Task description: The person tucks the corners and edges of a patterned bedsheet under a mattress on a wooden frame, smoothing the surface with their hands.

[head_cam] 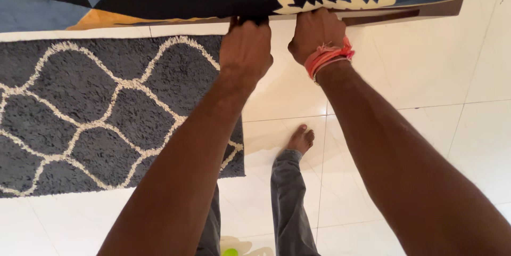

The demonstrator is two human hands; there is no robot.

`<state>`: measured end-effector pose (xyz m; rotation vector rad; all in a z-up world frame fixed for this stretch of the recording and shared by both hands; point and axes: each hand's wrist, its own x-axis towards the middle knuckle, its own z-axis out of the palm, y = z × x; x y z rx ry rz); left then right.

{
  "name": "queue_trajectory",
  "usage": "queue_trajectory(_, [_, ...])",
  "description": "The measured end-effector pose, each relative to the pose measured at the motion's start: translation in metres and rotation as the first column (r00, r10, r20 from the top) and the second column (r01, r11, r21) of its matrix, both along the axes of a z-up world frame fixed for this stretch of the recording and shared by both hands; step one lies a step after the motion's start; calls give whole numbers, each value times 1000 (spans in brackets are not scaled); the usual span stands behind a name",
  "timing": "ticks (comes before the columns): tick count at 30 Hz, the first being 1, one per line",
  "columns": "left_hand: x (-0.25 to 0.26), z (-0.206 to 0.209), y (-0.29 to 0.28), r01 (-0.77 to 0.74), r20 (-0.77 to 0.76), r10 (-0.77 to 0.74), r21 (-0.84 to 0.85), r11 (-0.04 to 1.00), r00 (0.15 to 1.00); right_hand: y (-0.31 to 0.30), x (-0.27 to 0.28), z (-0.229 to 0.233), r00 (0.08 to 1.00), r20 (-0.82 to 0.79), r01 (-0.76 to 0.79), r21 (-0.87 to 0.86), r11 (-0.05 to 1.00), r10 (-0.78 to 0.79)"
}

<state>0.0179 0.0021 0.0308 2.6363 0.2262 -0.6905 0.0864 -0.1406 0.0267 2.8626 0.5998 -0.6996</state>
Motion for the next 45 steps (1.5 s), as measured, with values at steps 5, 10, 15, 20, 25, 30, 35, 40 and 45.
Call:
queue_trajectory(5, [-7,-5,-3,-45,339,49,-19,999,939,-17,-18,8,994,101,1,298,954,-32])
queue_trajectory(10, [-11,-12,-5,-76,168,85,-57,995,982,-59,-50,9,991,49,77,558,826,-125])
queue_trajectory(15, [-16,-2,-4,-87,269,101,-65,994,958,-100,-32,5,827,-266,496,759,422,-495])
queue_trajectory(20, [-16,-14,-33,-437,140,536,-430,790,832,-122,5,13,216,-787,856,438,-276,-577])
queue_trajectory(25, [23,-36,-88,-759,-487,768,-651,-1,416,-128,33,-1,38,-923,767,272,-581,-382])
queue_trajectory(30, [55,-46,-131,-711,-756,616,-557,-430,220,-137,38,-19,17,-930,758,252,-602,-367])
queue_trajectory(35, [52,-43,-132,-726,-740,644,-549,-414,193,-133,49,-19,17,-855,782,335,-526,-518])
queue_trajectory(40, [66,-24,-133,-801,-717,695,-442,-403,46,-124,52,-11,-65,-833,751,322,-576,-550])
queue_trajectory(45, [77,-35,-133,-829,-674,739,-414,-377,1,-126,54,-25,-194,-810,700,280,-656,-553])
